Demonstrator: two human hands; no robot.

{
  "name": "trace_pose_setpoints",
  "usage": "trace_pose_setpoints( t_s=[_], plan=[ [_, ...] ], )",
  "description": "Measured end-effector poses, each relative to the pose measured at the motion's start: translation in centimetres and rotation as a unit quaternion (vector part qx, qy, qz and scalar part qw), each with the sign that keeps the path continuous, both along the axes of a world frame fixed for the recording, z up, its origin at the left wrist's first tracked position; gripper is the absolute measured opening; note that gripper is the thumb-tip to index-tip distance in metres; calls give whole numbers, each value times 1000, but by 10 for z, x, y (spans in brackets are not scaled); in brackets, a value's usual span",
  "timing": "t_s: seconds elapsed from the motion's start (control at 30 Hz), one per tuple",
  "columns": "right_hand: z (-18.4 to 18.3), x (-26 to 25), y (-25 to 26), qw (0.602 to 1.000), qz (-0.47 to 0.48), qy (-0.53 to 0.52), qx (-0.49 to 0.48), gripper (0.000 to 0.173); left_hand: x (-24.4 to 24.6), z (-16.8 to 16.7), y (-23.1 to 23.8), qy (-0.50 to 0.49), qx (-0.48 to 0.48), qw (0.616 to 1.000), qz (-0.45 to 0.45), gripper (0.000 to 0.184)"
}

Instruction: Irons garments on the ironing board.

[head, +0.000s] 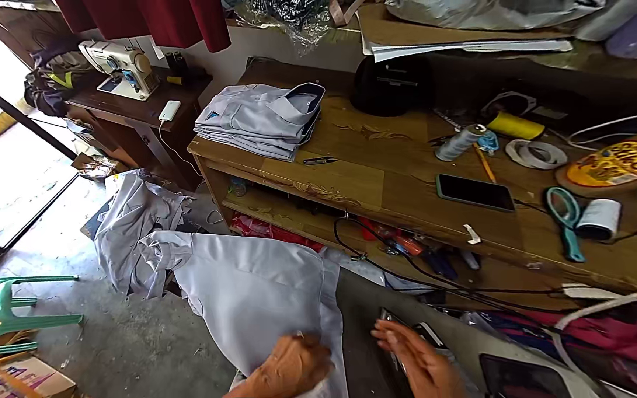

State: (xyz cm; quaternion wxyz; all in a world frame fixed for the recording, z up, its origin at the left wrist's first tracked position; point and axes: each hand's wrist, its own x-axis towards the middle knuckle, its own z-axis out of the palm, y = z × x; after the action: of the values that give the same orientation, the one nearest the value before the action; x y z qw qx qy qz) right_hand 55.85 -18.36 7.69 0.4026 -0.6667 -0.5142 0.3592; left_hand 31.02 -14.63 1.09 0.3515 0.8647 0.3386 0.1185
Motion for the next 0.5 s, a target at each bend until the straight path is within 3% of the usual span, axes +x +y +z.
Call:
trace_pose_setpoints(
  t_s=[0.07, 0.17, 0.23, 0.3, 0.4, 0.5],
  plan=[
    [27, 29, -2, 980, 5, -191, 54, 34, 10, -9, 29, -25, 149, 982, 114, 31],
    [41, 67, 0, 943, 42, -324, -56, 59, 36, -29, 58, 85, 133, 981, 113, 67],
    [34, 79, -1, 927, 76, -327, -169, 74, 54, -39, 54, 108, 112, 985, 80, 76],
    [22, 83, -1, 920, 92, -292, -243, 80, 58, -37, 53, 67, 103, 990, 76, 69],
    [5, 81, -9, 940, 63, -250, -222, 70, 31, -26, 64, -23, 100, 989, 108, 58],
    [15, 64, -2, 950, 77, -244, -182, 64, -30, -27, 105, -28, 151, 967, 202, 51]
  ],
)
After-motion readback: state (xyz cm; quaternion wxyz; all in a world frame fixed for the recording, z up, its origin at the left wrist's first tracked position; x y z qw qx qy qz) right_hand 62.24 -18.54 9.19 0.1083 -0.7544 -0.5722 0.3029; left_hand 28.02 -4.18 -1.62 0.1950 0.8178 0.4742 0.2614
